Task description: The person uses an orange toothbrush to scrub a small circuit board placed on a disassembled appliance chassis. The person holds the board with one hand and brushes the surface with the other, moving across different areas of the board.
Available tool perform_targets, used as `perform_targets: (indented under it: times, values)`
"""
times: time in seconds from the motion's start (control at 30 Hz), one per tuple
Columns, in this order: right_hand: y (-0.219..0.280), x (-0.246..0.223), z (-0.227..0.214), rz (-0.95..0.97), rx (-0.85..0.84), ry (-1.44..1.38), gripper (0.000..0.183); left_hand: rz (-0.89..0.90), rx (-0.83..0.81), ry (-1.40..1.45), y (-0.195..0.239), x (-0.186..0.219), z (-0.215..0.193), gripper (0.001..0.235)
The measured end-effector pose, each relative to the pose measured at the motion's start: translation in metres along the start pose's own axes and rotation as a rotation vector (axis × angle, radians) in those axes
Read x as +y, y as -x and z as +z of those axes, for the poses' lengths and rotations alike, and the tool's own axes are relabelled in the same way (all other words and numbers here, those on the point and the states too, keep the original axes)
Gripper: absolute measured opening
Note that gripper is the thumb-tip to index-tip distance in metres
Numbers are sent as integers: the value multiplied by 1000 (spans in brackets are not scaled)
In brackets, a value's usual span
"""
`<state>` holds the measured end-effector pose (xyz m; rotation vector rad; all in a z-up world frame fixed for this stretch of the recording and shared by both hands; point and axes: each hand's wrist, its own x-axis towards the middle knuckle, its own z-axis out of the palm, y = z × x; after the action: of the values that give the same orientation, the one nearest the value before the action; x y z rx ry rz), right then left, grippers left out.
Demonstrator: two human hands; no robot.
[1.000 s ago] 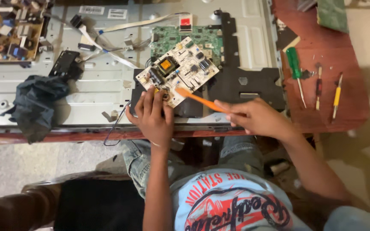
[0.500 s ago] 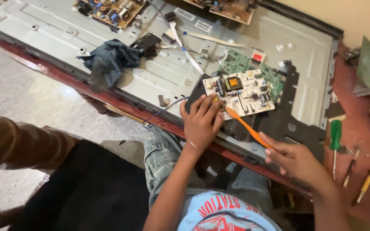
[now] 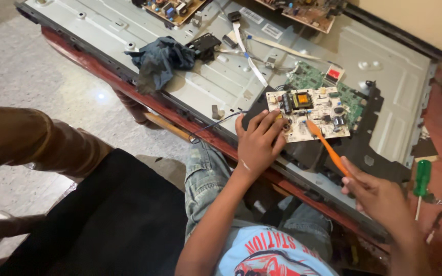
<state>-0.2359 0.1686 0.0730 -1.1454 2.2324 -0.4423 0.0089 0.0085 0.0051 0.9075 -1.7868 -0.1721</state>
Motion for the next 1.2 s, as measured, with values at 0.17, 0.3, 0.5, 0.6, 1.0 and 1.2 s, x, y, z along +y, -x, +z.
perform_targets:
  times: [0.17, 0.3, 0.5, 0.6, 1.0, 1.2]
  values:
    - [0, 2, -2, -57, -58, -42, 55, -6, 2, -5, -1, -1, 5, 26]
    - [-3, 3, 2, -16, -44, -80, 55, -1, -10, -35, 2, -1, 6, 27]
    - [3, 9, 2, -18, -109, -120, 56, -16, -34, -43, 1, 1, 4, 28]
    - [2, 8, -2, -21, -113, -116, 56, -13, -38, -55, 2, -2, 10, 29]
    - [17, -12, -7, -60, -63, -123, 51, 19, -97, -122, -3, -4, 13, 28]
    - [16, -15, 0, -214, -20, -48, 53, 12, -93, -123, -1, -1, 10, 24]
